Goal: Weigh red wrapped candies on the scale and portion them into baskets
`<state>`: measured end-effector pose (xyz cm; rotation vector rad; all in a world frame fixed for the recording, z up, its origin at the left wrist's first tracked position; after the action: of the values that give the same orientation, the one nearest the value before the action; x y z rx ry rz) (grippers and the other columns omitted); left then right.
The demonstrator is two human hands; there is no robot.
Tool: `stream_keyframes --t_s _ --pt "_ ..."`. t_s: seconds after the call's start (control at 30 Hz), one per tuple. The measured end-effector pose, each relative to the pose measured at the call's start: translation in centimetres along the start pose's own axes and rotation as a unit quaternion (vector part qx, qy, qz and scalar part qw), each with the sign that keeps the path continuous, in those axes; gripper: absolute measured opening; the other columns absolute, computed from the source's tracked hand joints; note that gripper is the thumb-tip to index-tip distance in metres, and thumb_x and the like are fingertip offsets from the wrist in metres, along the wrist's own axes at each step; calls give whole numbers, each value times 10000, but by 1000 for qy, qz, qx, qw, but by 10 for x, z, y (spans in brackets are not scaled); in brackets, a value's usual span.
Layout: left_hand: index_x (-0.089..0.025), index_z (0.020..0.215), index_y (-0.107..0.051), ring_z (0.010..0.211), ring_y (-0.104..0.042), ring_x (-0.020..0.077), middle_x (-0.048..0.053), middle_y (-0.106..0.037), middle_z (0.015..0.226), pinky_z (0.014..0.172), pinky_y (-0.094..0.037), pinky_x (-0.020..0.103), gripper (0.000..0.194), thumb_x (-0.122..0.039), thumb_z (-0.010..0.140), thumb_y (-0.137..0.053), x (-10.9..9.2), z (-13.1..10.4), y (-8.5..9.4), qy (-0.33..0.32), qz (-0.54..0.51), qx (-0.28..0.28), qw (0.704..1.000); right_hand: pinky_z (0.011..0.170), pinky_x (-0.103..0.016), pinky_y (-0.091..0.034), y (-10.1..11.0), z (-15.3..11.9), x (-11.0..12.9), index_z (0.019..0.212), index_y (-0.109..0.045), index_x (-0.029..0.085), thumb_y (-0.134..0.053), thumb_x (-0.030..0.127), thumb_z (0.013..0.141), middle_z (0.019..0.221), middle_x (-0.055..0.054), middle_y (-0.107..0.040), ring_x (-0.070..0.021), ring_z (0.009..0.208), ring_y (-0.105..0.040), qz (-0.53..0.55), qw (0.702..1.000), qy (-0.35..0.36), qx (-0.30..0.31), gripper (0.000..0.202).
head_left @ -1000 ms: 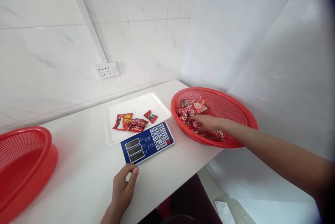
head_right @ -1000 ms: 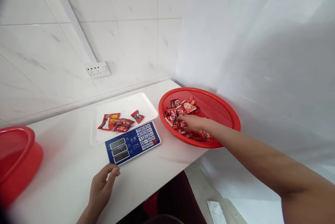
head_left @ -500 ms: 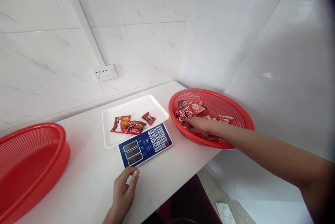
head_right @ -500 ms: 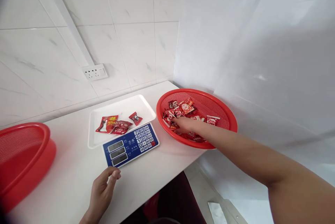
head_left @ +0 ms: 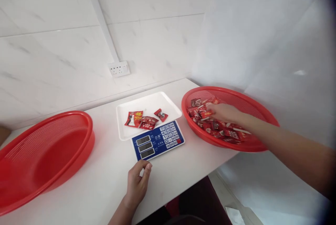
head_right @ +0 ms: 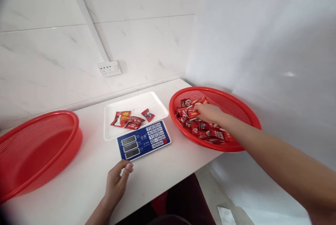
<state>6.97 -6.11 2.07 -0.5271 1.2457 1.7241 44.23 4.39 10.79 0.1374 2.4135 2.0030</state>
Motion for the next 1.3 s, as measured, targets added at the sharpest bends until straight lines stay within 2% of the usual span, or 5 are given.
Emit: stream_keyframes --t_s 0.2,0.47,0.8,1.0,1.3 --pt "-176 695 -563 560 -558 111 8 -598 614 547 -453 201 242 -261 903 -474 -7 -4 -2 -31 6 4 999 663 -295 -430 36 -12 63 1037 -607 206 -562 436 808 920 -68 -701 -207 790 -636 190 978 50 -74 328" --pt "-174 704 -562 583 -558 112 22 -608 633 561 -458 214 234 -261 905 -477 -7 -4 -1 -52 2 4 999 825 -357 -463 23 -1 161 1263 -556 181 -525 437 851 928 -58 -719 -219 913 -634 291 942 139 -92 486" --pt "-184 752 -587 584 -577 130 37 -637 636 553 -471 242 165 -253 881 -511 -19 -6 -3 -136 -40 58 988 982 -498 -417 -35 -29 146 1254 -561 197 -433 452 895 1235 -122 -629 -301 1150 -562 244 921 122 -278 459" --pt "-177 755 -584 582 -572 131 40 -634 632 553 -465 241 146 -233 874 -521 -19 -7 -5 -148 -32 59 987 1083 -606 -196 -38 -12 160 1350 -467 161 -346 480 932 1191 -156 -657 -316 1153 -569 172 957 114 -204 540" --pt "-181 734 -587 584 -572 128 35 -638 633 552 -466 240 195 -256 889 -495 -16 -6 -6 -130 -17 63 989 1081 -609 -215 -43 -11 172 1404 -380 201 -337 462 936 1432 -116 -464 -326 1367 -328 195 943 182 -200 537"
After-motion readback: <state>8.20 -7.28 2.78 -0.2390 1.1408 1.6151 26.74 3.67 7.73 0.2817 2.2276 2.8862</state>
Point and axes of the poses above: each hand's wrist, its own z-axis towards the middle knuckle, its own y-axis out of the back of the hand, x = y × z, the point moved 3 cm from there along z, towards the middle knuckle
